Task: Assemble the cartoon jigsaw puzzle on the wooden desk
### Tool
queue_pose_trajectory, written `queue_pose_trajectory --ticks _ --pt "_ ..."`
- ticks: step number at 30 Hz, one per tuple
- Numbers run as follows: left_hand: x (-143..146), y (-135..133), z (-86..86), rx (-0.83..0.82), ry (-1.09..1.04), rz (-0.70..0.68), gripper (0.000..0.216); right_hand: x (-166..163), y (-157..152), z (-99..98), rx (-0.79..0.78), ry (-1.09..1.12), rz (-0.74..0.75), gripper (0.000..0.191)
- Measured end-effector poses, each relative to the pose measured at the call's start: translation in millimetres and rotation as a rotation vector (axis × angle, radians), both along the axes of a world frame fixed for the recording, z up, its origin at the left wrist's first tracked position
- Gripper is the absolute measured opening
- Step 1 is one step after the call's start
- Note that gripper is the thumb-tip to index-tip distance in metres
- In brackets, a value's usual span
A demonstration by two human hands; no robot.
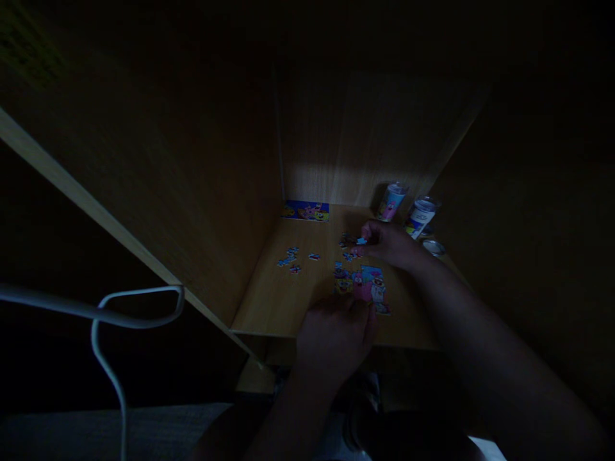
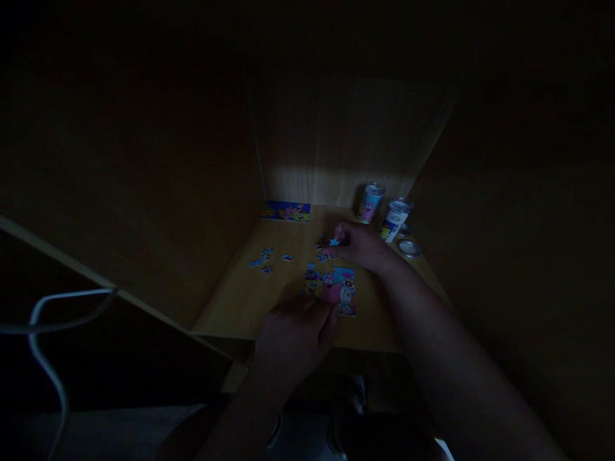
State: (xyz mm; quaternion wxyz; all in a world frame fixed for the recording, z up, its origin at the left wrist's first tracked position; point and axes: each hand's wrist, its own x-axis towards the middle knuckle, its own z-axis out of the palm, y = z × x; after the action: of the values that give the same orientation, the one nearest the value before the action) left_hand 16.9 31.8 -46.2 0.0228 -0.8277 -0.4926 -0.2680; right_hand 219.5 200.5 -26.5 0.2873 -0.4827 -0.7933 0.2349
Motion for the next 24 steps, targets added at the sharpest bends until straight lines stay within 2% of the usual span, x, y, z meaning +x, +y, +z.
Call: queue_pose_trajectory --ticks 17,24 --pt "-0.5 -0.1 -2.8 0.006 0.001 -0.001 0.018 -0.5 -0.3 -2.1 -0.1 0.033 -0.014 0.046" --pt "-0.6 0.2 -2.5 -0.004 0.011 -0.008 0.02 0.2 0.9 -4.0 -0.11 0.002 0.031 0.041"
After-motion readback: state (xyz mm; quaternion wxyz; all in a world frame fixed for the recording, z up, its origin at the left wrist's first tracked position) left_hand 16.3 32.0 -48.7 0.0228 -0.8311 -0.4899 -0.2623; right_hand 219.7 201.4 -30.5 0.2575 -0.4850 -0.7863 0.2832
